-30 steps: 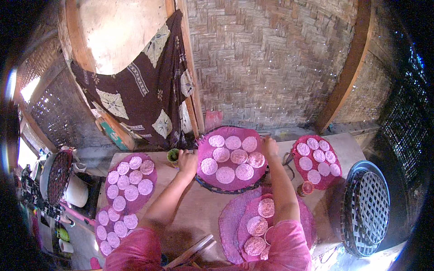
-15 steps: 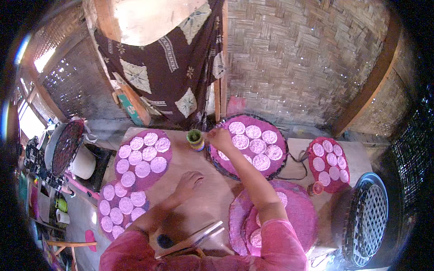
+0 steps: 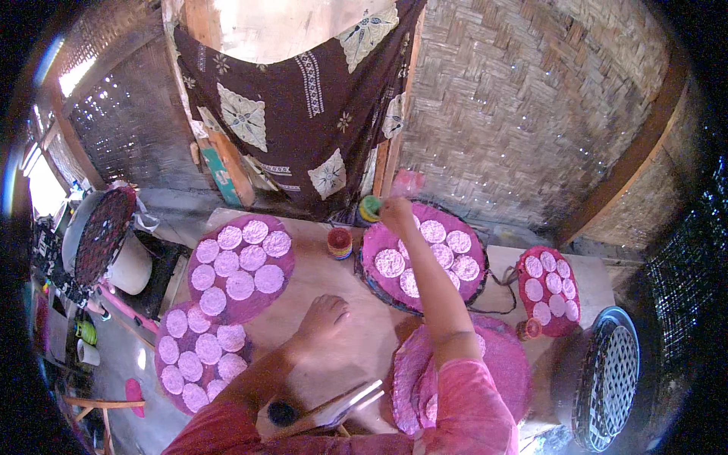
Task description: The person scoops pink paste from a bowl, loads it into a wooden mold, and presses it to form round discs. The discs are placed on a pink cloth and later transferred into woven baskets. The person also moves small colored cups and adjusts the baskets during the process.
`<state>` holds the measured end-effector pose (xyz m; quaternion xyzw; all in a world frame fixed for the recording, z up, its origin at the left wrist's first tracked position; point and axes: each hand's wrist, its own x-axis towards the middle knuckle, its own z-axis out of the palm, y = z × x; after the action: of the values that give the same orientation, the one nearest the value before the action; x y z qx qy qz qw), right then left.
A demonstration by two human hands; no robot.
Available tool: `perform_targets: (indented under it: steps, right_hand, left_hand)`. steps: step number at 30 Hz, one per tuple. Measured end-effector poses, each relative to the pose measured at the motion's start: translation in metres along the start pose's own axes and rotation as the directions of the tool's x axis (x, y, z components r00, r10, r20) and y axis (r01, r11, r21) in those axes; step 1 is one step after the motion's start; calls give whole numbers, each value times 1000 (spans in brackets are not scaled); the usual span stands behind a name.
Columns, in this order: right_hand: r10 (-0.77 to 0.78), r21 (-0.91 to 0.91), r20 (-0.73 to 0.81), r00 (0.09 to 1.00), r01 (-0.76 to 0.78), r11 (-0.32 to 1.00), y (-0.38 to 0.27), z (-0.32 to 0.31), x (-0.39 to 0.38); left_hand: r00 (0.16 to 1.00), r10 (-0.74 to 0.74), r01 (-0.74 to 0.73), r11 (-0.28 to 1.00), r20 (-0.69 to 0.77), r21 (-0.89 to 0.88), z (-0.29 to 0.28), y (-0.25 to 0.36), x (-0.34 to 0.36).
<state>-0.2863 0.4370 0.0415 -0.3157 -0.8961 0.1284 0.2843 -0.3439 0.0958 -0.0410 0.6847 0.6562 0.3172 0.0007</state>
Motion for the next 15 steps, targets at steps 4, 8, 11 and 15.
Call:
perform_targets:
  steps: [4,8,11,15]
  right_hand:
    - [19,-264,51,998,-5,964,55,15,-7]
    - [109,-170,81,991,-94,981,68,49,-29]
    - [113,94,48,992,-117,989,79,45,-31]
    - [309,38,-182,933,-307,951,127,0,-16]
  left_hand:
    - [999,6,-7,999,34,44,-2,0,3]
    - [998,52,-53,998,26,30,-5,-1,6]
    - [998,38,-39,999,51,16,-6,-1,7]
    - [999,18,-19,1000,43,9,-5,0,7]
